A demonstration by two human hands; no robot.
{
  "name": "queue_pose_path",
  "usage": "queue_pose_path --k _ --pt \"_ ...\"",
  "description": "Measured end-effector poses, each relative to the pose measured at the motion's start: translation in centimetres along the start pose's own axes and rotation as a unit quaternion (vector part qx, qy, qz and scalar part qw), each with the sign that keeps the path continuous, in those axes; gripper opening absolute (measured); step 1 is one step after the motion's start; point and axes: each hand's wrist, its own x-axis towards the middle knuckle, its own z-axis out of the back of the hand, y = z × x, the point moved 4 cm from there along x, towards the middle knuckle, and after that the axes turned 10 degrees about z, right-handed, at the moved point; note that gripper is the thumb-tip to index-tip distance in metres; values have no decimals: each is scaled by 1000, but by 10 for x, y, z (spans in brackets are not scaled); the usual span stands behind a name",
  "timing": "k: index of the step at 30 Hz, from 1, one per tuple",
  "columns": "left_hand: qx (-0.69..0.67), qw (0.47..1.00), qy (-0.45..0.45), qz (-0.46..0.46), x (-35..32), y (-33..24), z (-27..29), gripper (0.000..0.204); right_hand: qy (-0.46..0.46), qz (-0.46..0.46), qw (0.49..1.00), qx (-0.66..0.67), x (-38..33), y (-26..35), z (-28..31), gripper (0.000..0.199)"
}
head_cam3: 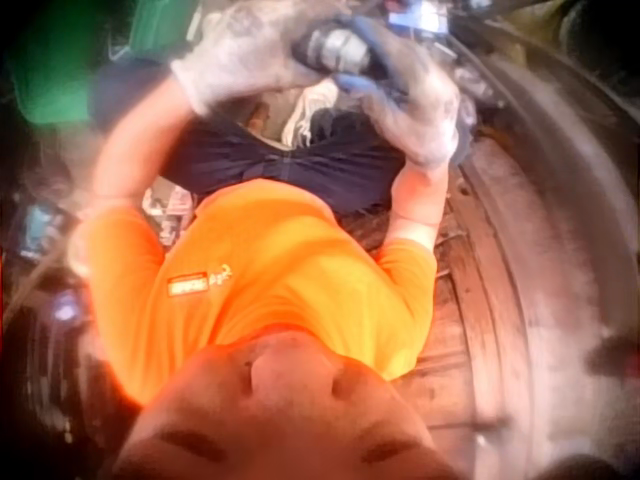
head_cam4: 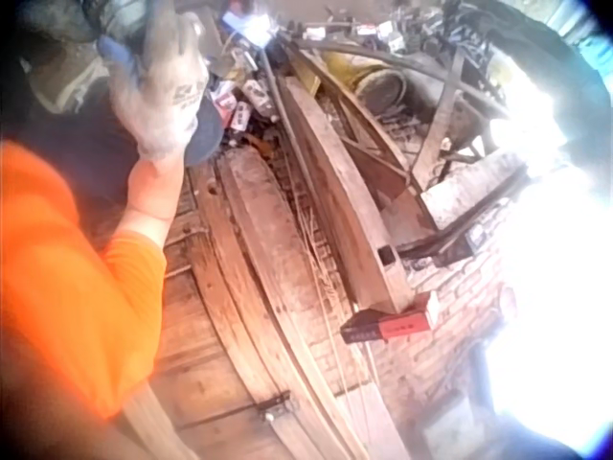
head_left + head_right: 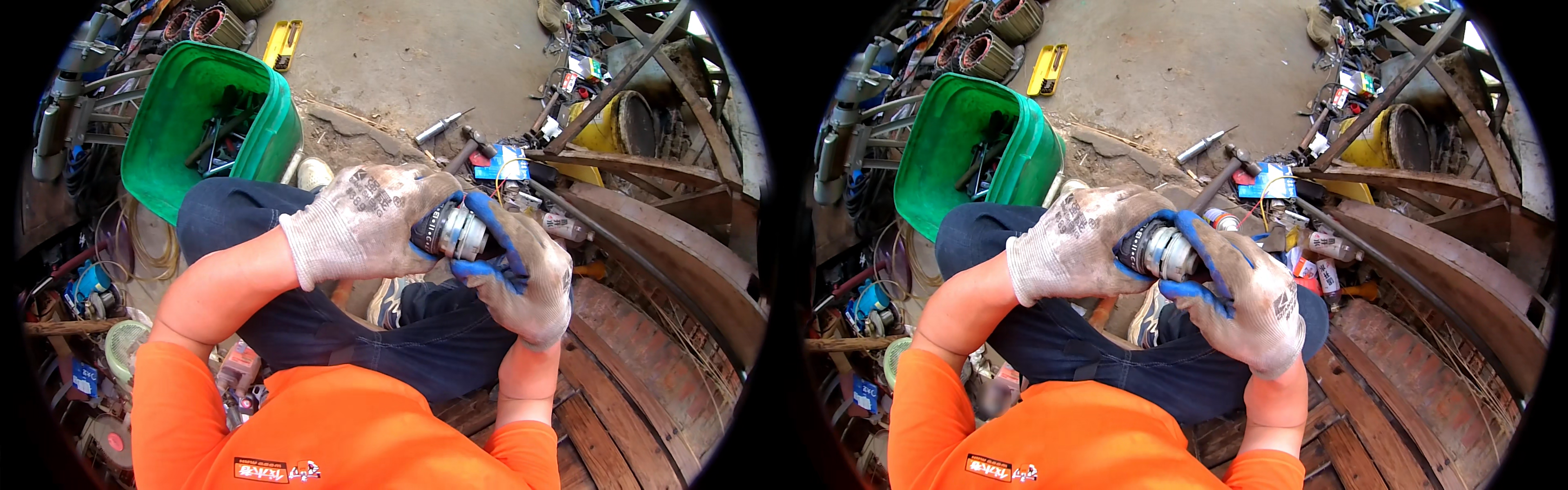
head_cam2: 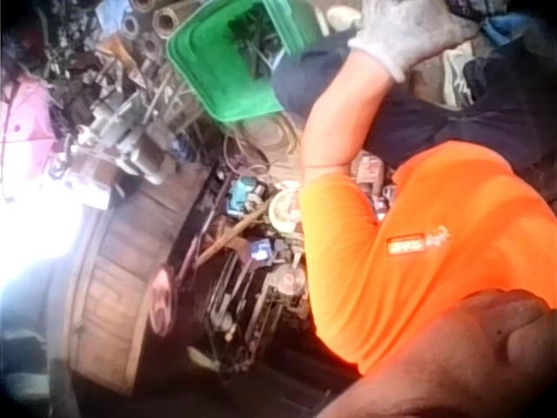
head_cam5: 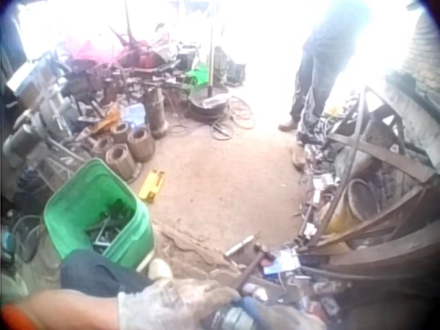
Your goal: The person sits on the floor and disassembles a small electric motor by hand, removing the outer casing and internal components. They use pliers to extract a small metal ring from the motor housing and place the disassembled parts on a nearby workbench.
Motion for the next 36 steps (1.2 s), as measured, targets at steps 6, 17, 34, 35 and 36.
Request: queue_pose_path --k 6,17,34,35,36 --pt "3 1000 7 -10 0 2 1 63 -2 33 999 -6 1 -1 -1 62" --pt "37 999 19 0 1 4 8 59 4 -9 998 60 2 -10 -12 61" --pt "-12 997 -72 36 -5 21 30 64 22 23 982 187 39 -18 -15 55" --pt "-6 997 -73 39 -8 22 31 64 43 -19 974 223 37 -20 -20 55" --pt "-3 997 -61 38 -9 19 35 64 35 -20 975 219 36 -21 -24 55"
